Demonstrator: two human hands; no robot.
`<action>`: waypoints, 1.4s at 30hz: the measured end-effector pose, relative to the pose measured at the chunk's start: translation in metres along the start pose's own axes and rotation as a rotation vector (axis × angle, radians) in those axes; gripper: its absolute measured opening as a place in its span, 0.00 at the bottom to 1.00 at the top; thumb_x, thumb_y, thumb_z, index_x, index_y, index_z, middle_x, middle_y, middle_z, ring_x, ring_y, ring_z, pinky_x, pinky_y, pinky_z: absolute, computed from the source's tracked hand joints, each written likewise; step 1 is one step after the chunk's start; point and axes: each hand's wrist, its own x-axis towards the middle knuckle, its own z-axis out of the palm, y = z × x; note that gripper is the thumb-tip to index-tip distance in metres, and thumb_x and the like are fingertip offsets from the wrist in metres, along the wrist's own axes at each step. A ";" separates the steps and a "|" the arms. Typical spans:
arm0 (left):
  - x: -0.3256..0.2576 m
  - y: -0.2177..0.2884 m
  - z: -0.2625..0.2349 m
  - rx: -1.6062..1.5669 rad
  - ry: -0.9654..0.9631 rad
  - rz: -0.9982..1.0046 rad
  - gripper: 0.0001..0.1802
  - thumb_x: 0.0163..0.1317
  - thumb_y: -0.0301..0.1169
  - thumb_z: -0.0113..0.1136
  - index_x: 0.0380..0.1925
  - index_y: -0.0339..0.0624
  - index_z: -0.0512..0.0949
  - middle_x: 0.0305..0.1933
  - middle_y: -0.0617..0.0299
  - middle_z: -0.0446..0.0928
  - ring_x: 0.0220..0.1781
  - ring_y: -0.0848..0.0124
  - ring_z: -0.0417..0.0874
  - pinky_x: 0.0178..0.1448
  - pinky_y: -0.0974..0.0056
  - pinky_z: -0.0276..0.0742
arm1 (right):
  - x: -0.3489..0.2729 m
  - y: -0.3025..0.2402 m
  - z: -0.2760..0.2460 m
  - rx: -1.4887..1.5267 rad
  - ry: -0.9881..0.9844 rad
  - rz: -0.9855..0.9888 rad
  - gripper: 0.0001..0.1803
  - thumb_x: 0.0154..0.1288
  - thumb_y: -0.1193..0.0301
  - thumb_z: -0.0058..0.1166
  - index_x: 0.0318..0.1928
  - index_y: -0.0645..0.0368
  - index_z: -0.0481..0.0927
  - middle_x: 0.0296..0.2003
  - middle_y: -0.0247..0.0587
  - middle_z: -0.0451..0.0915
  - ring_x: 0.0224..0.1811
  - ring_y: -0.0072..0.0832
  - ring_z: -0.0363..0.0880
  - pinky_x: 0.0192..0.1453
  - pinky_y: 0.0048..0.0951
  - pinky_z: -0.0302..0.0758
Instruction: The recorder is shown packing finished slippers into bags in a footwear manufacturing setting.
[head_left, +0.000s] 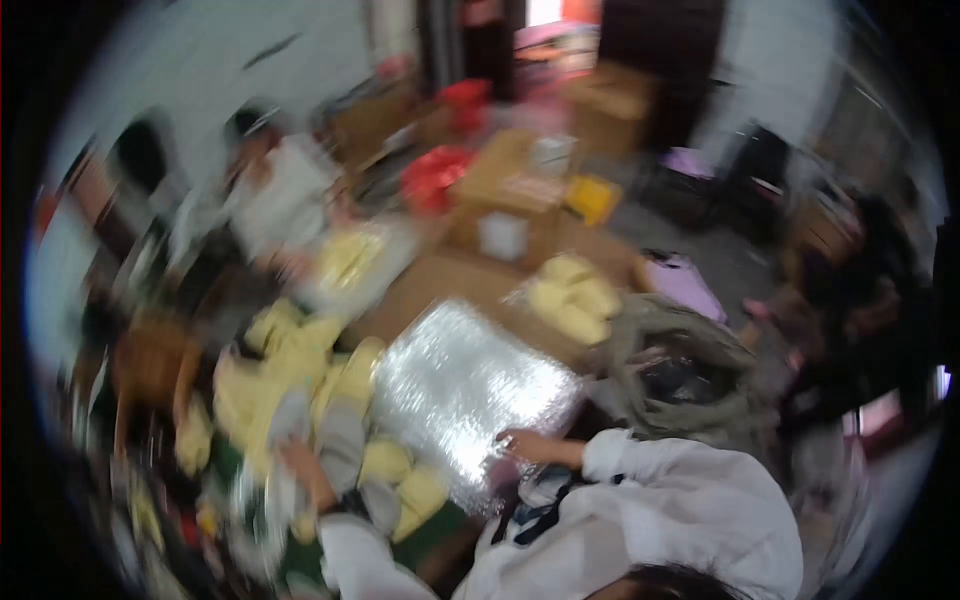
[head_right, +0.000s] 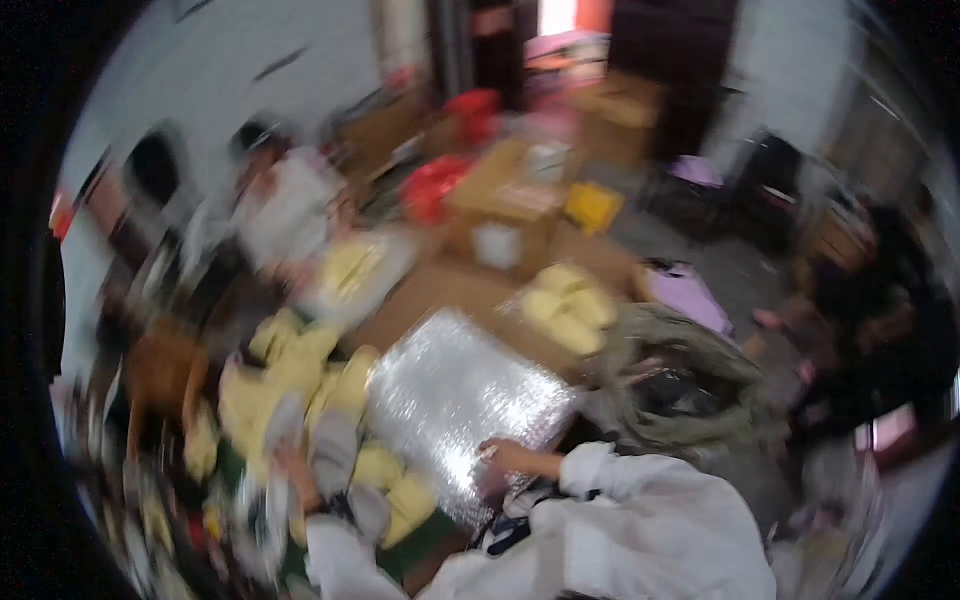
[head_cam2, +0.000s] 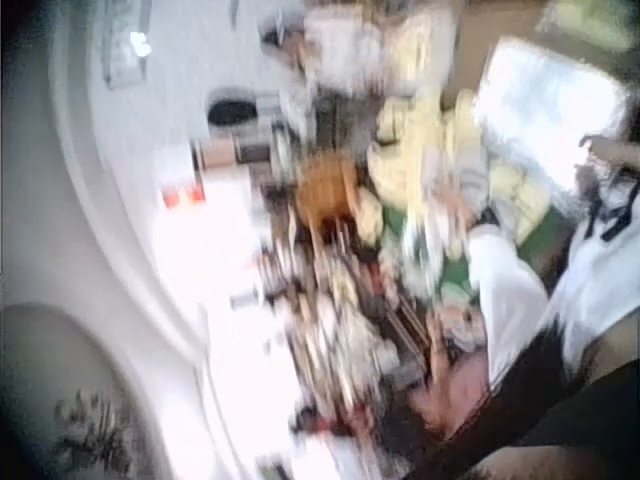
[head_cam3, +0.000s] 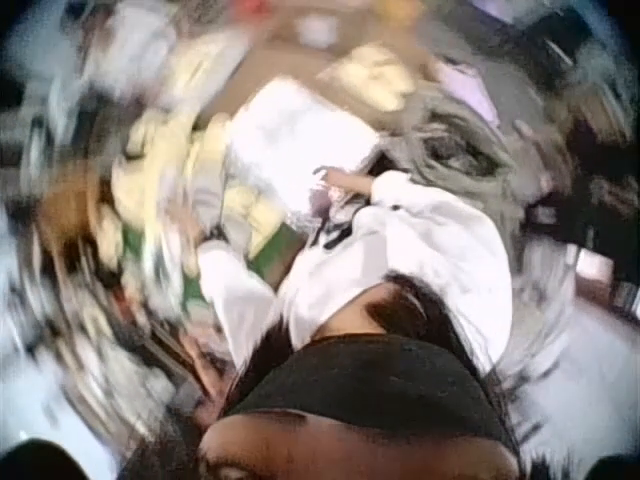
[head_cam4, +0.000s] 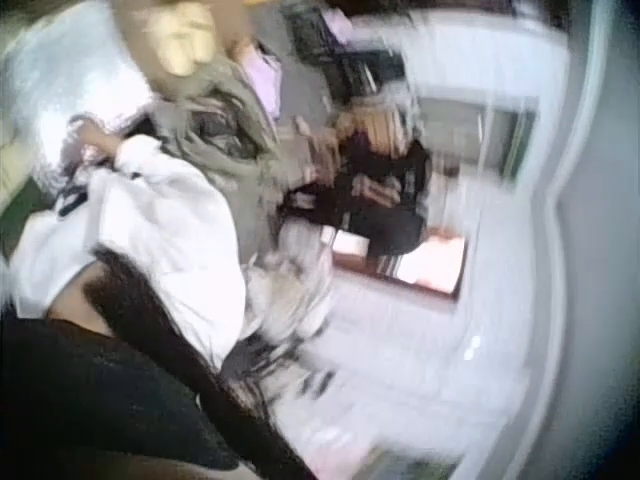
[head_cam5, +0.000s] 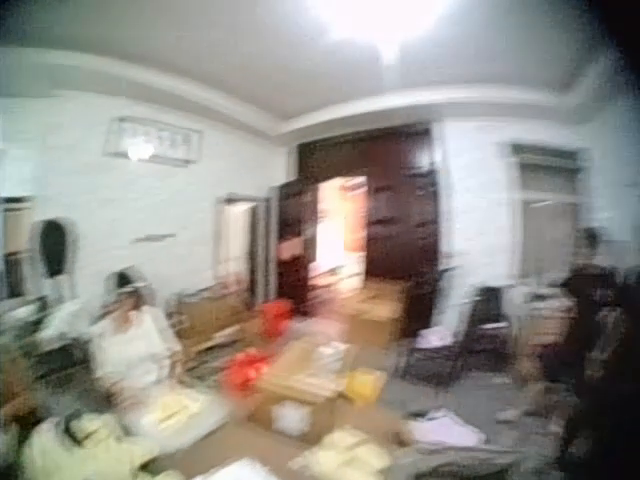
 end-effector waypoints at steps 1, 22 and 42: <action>0.083 0.057 -0.034 -0.130 0.142 0.019 0.21 0.61 0.38 0.45 0.56 0.53 0.66 0.53 0.55 0.70 0.46 0.60 0.74 0.47 0.55 0.71 | -0.017 -0.041 -0.004 -0.255 0.215 -0.164 0.16 0.57 0.67 0.49 0.45 0.58 0.75 0.42 0.46 0.77 0.43 0.38 0.76 0.47 0.35 0.71; 0.076 0.000 -0.417 -1.611 -0.135 0.020 0.16 0.54 0.24 0.45 0.42 0.29 0.73 0.38 0.39 0.74 0.37 0.51 0.74 0.44 0.55 0.67 | 0.012 -0.037 -0.021 0.615 0.475 -0.599 0.36 0.56 0.64 0.57 0.61 0.62 0.57 0.60 0.44 0.62 0.62 0.33 0.60 0.65 0.33 0.58; -0.063 0.222 -0.282 -1.409 -0.725 0.229 0.33 0.55 0.44 0.54 0.61 0.47 0.61 0.49 0.45 0.72 0.48 0.49 0.73 0.51 0.49 0.68 | 0.018 -0.038 -0.107 -0.161 0.731 -0.124 0.30 0.54 0.78 0.39 0.61 0.55 0.58 0.50 0.53 0.69 0.50 0.49 0.70 0.51 0.40 0.67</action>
